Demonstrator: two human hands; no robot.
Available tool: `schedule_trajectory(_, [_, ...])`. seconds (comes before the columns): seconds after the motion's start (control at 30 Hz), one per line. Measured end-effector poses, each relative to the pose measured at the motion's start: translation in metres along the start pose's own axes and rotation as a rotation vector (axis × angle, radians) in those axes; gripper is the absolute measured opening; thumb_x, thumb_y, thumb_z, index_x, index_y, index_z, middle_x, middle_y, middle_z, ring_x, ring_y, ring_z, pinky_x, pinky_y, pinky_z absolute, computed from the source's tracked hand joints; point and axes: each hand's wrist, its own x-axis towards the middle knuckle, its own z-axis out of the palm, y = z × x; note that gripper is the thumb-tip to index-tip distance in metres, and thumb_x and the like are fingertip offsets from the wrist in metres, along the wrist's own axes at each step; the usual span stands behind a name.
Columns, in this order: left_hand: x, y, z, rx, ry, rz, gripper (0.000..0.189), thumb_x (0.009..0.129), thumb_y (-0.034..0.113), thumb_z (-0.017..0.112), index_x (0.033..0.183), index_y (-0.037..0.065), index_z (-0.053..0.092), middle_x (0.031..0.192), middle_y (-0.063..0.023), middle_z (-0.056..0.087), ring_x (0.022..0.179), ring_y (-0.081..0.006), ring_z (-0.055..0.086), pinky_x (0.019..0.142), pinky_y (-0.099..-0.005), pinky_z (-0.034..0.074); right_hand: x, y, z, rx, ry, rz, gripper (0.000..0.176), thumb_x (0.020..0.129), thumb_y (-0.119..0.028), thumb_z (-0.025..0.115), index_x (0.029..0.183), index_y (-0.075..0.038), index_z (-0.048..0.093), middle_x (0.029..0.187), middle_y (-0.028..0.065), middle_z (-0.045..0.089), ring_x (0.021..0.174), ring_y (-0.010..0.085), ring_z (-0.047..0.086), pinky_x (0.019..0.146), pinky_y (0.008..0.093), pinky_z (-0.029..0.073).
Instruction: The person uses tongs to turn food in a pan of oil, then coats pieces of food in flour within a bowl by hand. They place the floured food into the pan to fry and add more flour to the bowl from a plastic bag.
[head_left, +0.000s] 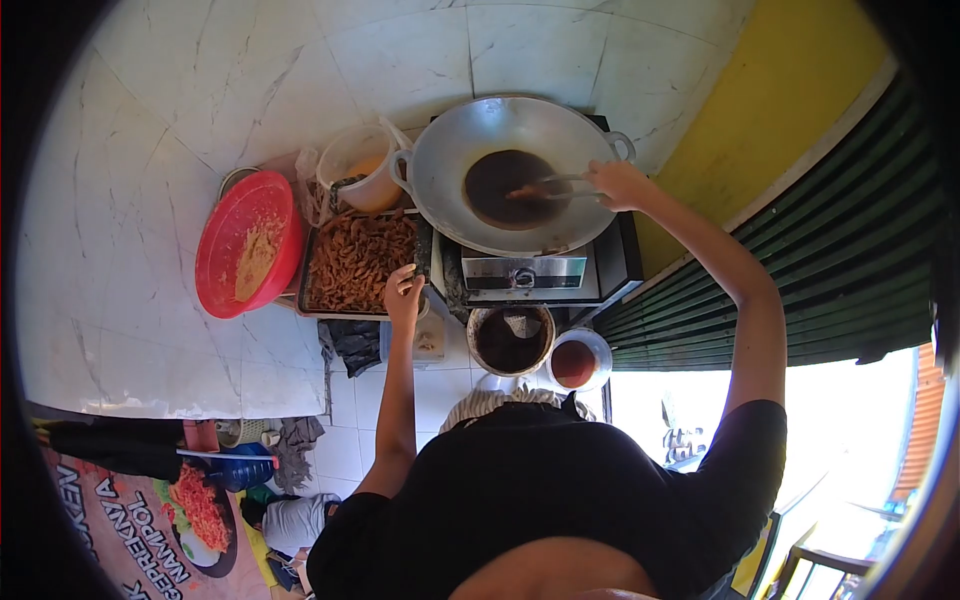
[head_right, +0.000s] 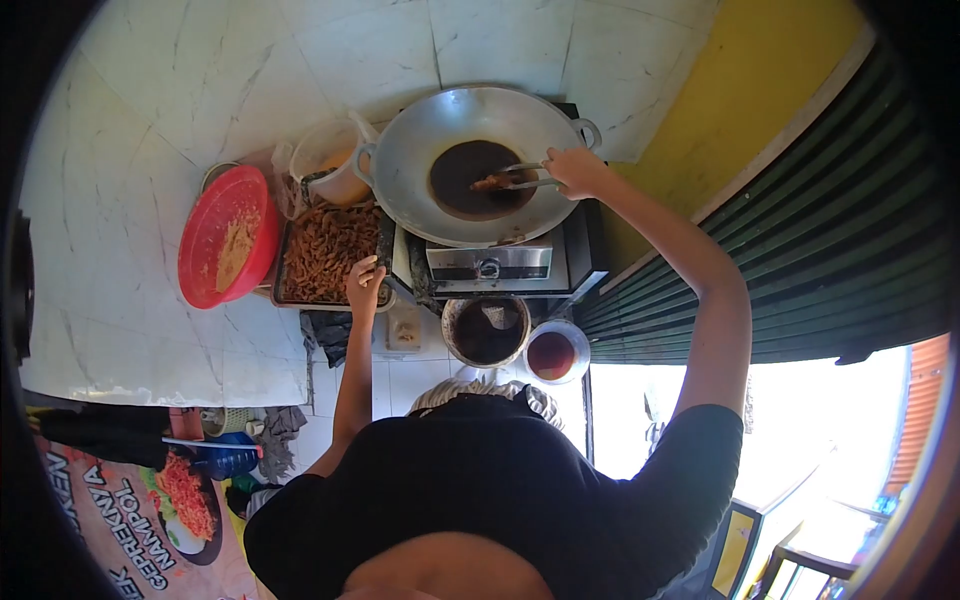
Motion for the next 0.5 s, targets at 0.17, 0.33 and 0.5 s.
schedule_trajectory(0.17, [0.000, 0.007, 0.000, -0.030, -0.013, -0.072, 0.028, 0.074, 0.014, 0.062, 0.098, 0.002, 0.055, 0.101, -0.0092, 0.054, 0.087, -0.0187, 0.053, 0.071, -0.0283, 0.046, -0.023, -0.007, -0.019, 0.028, 0.019, 0.005, 0.039, 0.064, -0.016, 0.063, 0.099, -0.003, 0.051, 0.091, 0.0114, 0.048, 0.075, 0.0284, 0.055, 0.061, 0.0384, 0.046])
schedule_trajectory(0.33, [0.001, 0.005, -0.002, -0.026, -0.039, -0.047, 0.040, 0.073, 0.028, 0.064, 0.103, 0.004, 0.053, 0.103, -0.0140, 0.052, 0.086, -0.0209, 0.055, 0.072, -0.0315, 0.045, -0.031, -0.009, -0.020, 0.017, 0.001, 0.034, 0.041, 0.064, -0.015, 0.064, 0.101, -0.004, 0.050, 0.093, 0.0101, 0.047, 0.076, 0.0272, 0.055, 0.061, 0.0380, 0.046])
schedule_trajectory(0.5, [0.002, 0.006, -0.002, -0.036, -0.043, -0.035, 0.039, 0.073, 0.026, 0.064, 0.103, 0.003, 0.053, 0.104, -0.0126, 0.052, 0.093, -0.0228, 0.052, 0.076, -0.0333, 0.045, -0.027, -0.013, -0.015, 0.025, -0.034, 0.043, 0.044, 0.065, -0.015, 0.064, 0.104, -0.006, 0.047, 0.091, 0.0111, 0.048, 0.077, 0.0281, 0.054, 0.063, 0.0379, 0.046])
